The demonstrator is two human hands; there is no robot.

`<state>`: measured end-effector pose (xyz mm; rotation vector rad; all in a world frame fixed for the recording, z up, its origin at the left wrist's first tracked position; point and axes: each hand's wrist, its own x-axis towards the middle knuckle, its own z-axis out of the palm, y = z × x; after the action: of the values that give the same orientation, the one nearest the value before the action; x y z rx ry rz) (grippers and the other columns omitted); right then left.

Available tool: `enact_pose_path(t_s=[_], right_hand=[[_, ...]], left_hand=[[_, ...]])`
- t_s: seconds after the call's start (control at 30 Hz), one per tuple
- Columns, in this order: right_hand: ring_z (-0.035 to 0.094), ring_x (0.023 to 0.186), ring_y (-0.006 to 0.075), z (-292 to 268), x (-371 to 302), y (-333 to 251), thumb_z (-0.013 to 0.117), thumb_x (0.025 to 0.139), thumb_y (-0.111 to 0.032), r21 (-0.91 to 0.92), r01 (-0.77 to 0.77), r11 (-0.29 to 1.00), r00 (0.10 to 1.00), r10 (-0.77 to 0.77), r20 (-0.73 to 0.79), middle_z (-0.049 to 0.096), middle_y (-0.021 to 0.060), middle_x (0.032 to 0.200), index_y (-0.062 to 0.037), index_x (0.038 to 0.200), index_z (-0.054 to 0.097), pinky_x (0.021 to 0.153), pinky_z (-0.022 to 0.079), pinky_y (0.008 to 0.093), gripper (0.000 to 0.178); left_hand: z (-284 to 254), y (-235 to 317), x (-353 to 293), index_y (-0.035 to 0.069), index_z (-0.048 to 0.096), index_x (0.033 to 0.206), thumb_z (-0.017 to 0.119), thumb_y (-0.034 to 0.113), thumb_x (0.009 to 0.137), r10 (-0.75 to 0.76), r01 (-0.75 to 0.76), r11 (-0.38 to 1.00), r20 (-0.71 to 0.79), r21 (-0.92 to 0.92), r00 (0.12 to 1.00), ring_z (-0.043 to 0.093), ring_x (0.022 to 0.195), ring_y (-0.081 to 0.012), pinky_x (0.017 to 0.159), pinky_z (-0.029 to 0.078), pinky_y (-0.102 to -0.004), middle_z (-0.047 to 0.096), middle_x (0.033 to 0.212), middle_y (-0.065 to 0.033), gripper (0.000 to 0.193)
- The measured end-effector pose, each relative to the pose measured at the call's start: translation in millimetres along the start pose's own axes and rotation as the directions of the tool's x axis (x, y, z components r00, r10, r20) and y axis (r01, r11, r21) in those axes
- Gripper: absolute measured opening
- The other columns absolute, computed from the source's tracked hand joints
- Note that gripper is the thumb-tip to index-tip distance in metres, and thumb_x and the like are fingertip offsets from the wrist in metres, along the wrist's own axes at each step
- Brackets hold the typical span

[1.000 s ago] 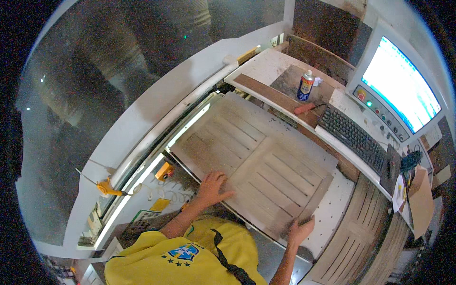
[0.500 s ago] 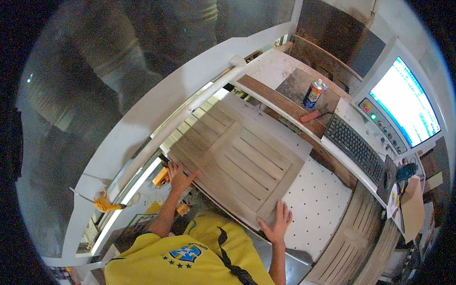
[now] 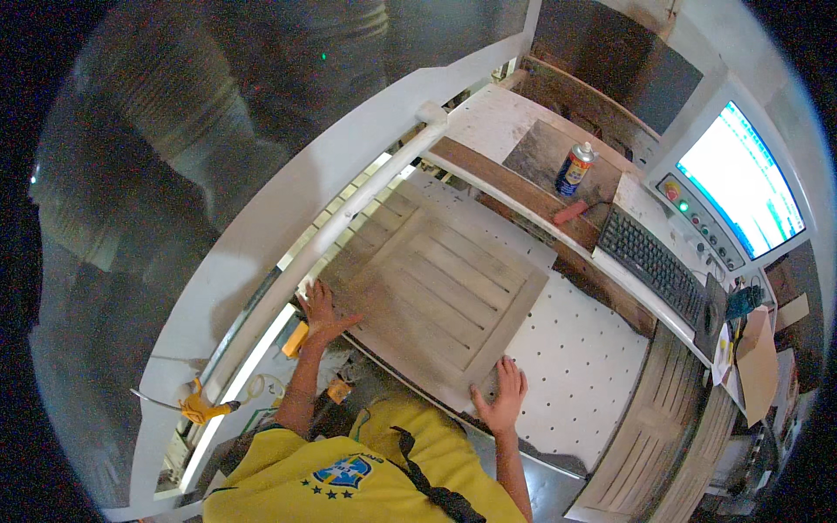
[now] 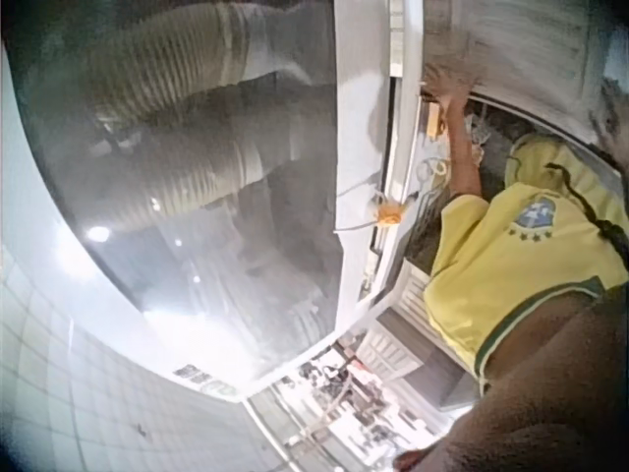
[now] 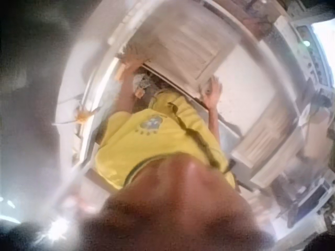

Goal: The person repeatedly picks up rectangular wooden panels with slotted cutouts from a workbench, places them on a CNC machine bed, and then stacks them on a nearby pile. The person uses a yellow air blow gun to clear dust from the machine bed between panels.

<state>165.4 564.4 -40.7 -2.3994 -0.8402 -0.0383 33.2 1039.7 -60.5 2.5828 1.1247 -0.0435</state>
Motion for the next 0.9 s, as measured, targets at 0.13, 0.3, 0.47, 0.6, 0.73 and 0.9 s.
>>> enact_pose_path(t_s=[0.13, 0.3, 0.47, 0.6, 0.73, 0.9], right_hand=[[0.046, 0.154, 0.0407, 7, -4, 21, 0.084, 0.092, -0.029, 0.116, -0.079, 0.99, 0.993, 0.087, -0.073, 0.049, 0.0213, 0.168, -0.0035, 0.16, 0.051, 0.127, 0.031, 0.0529, 0.08], [0.046, 0.153, 0.0428, -10, -1, 30, 0.086, 0.091, -0.023, 0.158, -0.094, 0.983, 0.988, 0.111, -0.104, 0.046, 0.024, 0.17, -0.0028, 0.163, 0.047, 0.126, 0.033, 0.0529, 0.085], [0.039, 0.156, 0.0452, -29, -10, 23, 0.098, 0.072, -0.041, 0.082, 0.001, 0.997, 0.997, -0.007, 0.072, 0.041, 0.0255, 0.17, 0.0062, 0.164, 0.038, 0.129, 0.03, 0.0579, 0.119], [0.036, 0.157, 0.0484, -26, -9, 14, 0.102, 0.06, -0.048, 0.075, 0.026, 0.997, 0.995, -0.032, 0.092, 0.036, 0.0328, 0.169, 0.0143, 0.163, 0.031, 0.131, 0.026, 0.0619, 0.14], [0.03, 0.16, 0.0473, -26, -1, 17, 0.1, 0.065, -0.051, 0.108, -0.048, 0.993, 0.98, 0.026, 0.197, 0.033, 0.0315, 0.171, 0.0141, 0.163, 0.029, 0.133, 0.023, 0.06, 0.138], [0.027, 0.163, 0.0431, -18, 14, 11, 0.097, 0.067, -0.057, 0.129, -0.094, 0.987, 0.962, 0.057, 0.267, 0.029, 0.0292, 0.174, 0.013, 0.166, 0.026, 0.136, 0.018, 0.058, 0.14]], left_hand=[[15, 33, 17, -0.017, 0.016, 0.168, 0.082, 0.083, 0.074, 0.111, -0.132, 0.966, -0.104, -0.225, 0.988, -0.002, 0.169, -0.0472, 0.135, -0.001, -0.0607, 0.002, 0.18, -0.0364, 0.152], [31, 71, 34, -0.02, 0.017, 0.166, 0.082, 0.081, 0.077, 0.095, -0.103, 0.986, -0.067, -0.132, 0.993, 0.003, 0.169, -0.0481, 0.136, 0.002, -0.0573, 0.007, 0.179, -0.037, 0.149], [42, 74, 26, -0.016, 0.019, 0.168, 0.083, 0.08, 0.076, 0.083, -0.103, 0.988, -0.172, -0.113, 0.982, 0.007, 0.169, -0.0462, 0.137, 0.005, -0.0555, 0.011, 0.179, -0.0359, 0.148], [44, 78, 18, -0.01, 0.022, 0.17, 0.089, 0.075, 0.072, 0.093, -0.113, 0.99, -0.213, -0.086, 0.973, 0.013, 0.168, -0.0449, 0.137, 0.009, -0.055, 0.015, 0.179, -0.0334, 0.146], [50, 69, 26, -0.006, 0.027, 0.171, 0.097, 0.062, 0.068, 0.154, -0.167, 0.986, -0.287, -0.019, 0.945, 0.022, 0.165, -0.0458, 0.135, 0.019, -0.0551, 0.023, 0.178, -0.0313, 0.142], [40, 58, 39, -0.004, 0.033, 0.169, 0.102, 0.051, 0.065, 0.133, -0.16, 0.985, -0.309, -0.064, 0.942, 0.028, 0.163, -0.0446, 0.134, 0.026, -0.0536, 0.029, 0.176, -0.0287, 0.136]])
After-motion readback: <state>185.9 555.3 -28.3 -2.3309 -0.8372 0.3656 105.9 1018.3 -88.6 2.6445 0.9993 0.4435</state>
